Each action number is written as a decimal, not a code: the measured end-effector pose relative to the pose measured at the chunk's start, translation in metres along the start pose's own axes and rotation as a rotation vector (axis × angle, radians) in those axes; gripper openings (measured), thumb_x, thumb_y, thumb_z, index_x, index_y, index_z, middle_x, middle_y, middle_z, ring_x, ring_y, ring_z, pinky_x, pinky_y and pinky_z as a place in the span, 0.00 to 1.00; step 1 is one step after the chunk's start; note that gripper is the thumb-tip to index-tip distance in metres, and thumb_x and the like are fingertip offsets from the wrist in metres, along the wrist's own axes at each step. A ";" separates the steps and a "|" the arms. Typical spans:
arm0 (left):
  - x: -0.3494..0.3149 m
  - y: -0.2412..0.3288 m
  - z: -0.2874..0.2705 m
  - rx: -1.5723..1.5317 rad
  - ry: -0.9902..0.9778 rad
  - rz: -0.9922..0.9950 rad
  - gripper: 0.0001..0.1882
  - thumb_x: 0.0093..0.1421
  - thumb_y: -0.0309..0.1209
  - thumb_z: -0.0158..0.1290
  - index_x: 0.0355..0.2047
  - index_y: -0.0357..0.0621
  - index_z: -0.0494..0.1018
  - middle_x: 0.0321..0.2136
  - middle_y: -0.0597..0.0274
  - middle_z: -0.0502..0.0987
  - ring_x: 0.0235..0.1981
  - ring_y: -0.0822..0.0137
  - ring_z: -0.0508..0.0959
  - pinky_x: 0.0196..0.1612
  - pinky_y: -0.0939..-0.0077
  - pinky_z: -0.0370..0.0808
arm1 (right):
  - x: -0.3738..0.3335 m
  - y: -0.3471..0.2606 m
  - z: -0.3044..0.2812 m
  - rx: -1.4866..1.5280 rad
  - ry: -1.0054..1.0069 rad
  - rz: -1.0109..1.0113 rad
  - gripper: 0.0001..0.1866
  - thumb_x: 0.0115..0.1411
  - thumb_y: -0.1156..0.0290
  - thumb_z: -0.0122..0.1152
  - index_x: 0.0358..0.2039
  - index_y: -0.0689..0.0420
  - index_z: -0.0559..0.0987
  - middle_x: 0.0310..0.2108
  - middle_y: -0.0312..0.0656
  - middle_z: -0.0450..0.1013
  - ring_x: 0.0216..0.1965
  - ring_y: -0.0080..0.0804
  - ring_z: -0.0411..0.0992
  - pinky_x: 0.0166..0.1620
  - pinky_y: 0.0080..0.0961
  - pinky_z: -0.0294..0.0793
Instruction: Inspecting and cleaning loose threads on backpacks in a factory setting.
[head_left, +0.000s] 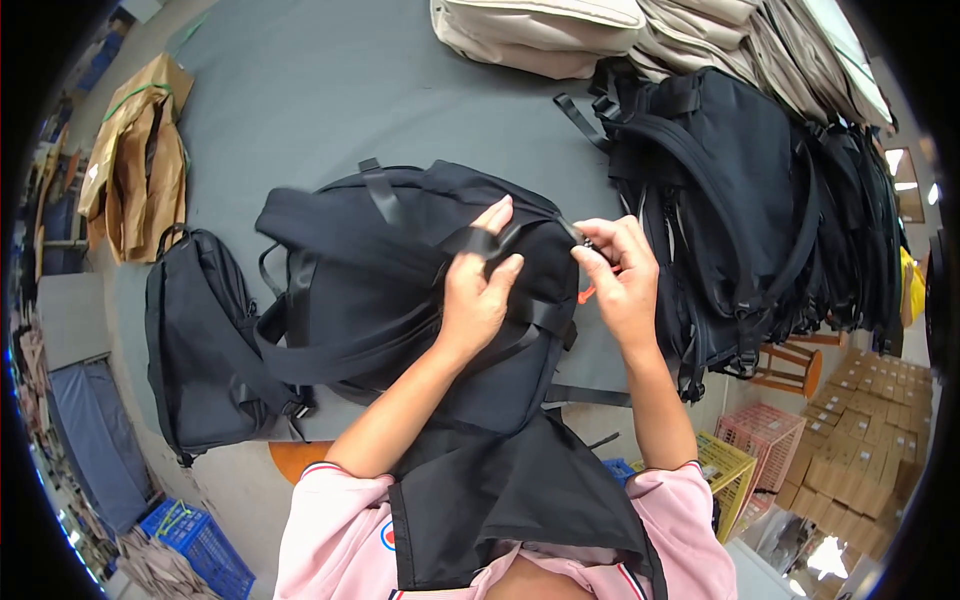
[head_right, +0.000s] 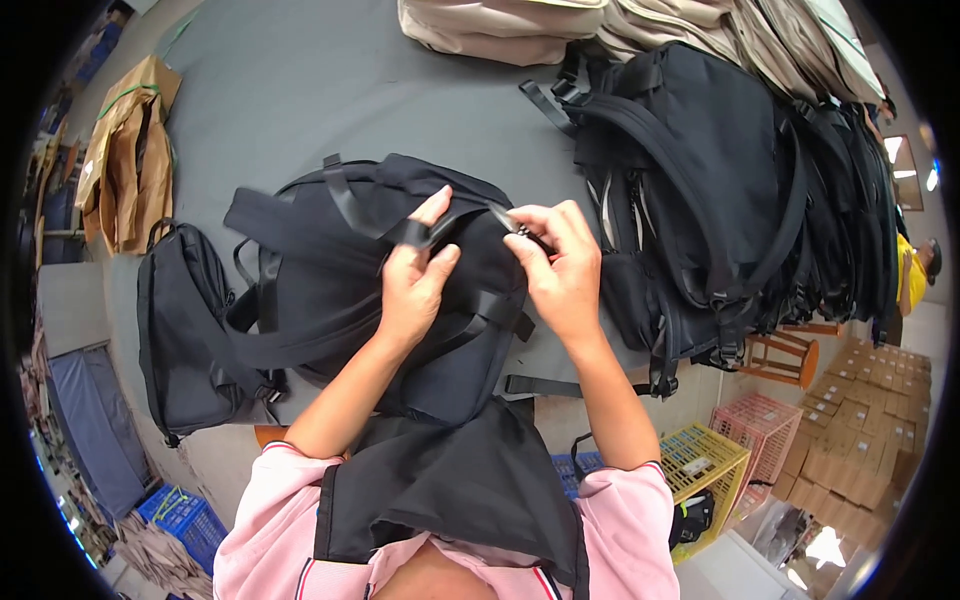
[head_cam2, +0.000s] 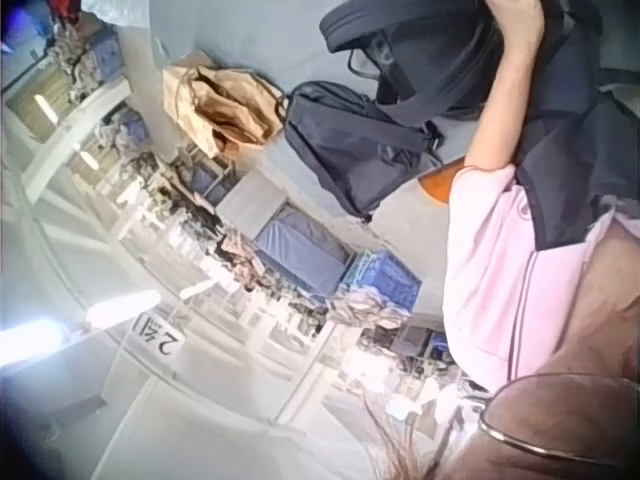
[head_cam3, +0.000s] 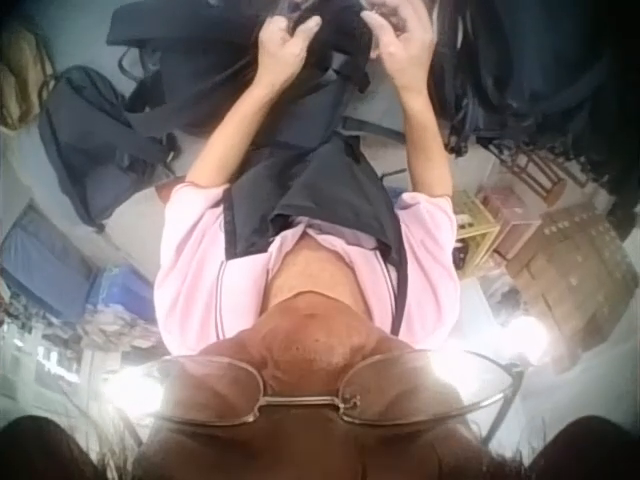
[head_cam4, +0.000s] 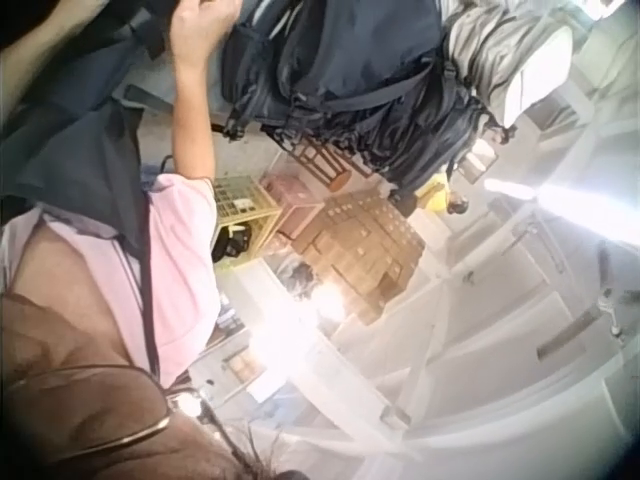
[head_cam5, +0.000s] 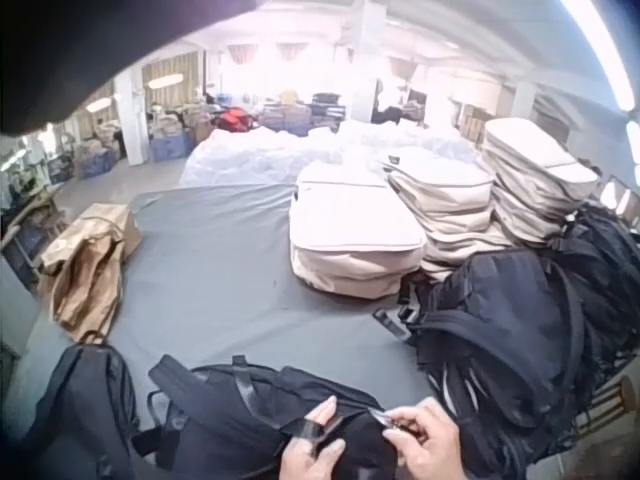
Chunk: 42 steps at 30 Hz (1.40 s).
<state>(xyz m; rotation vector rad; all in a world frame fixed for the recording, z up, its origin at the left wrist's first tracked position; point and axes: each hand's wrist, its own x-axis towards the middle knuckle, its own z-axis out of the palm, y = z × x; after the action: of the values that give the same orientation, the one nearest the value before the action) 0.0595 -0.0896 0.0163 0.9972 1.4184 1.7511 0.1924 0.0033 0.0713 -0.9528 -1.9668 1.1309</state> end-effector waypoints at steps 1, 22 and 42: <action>0.000 -0.003 0.001 0.026 0.007 -0.036 0.26 0.57 0.19 0.47 0.58 0.34 0.60 0.59 0.53 0.61 0.61 0.62 0.60 0.61 0.71 0.56 | 0.002 0.002 0.003 0.079 0.028 0.066 0.10 0.50 0.82 0.60 0.35 0.63 0.75 0.29 0.36 0.64 0.27 0.19 0.64 0.31 0.16 0.66; 0.014 0.001 -0.040 -0.019 0.536 -0.223 0.32 0.50 0.33 0.63 0.50 0.35 0.60 0.47 0.49 0.60 0.43 0.65 0.67 0.45 0.72 0.68 | 0.066 0.031 0.037 0.234 -0.312 0.263 0.11 0.58 0.71 0.57 0.41 0.61 0.77 0.32 0.32 0.73 0.35 0.16 0.68 0.41 0.15 0.67; 0.041 0.118 -0.096 -0.635 0.176 0.119 0.21 0.65 0.34 0.45 0.55 0.38 0.60 0.49 0.59 0.67 0.50 0.64 0.69 0.52 0.74 0.69 | 0.061 0.066 0.040 0.059 -0.459 -0.031 0.14 0.43 0.77 0.65 0.35 0.55 0.81 0.32 0.43 0.72 0.38 0.36 0.72 0.44 0.30 0.71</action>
<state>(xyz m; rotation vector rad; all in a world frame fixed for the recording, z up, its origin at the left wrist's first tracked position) -0.0477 -0.1225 0.1266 0.5986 0.8048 2.2167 0.1459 0.0617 0.0078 -0.6679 -2.2786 1.4809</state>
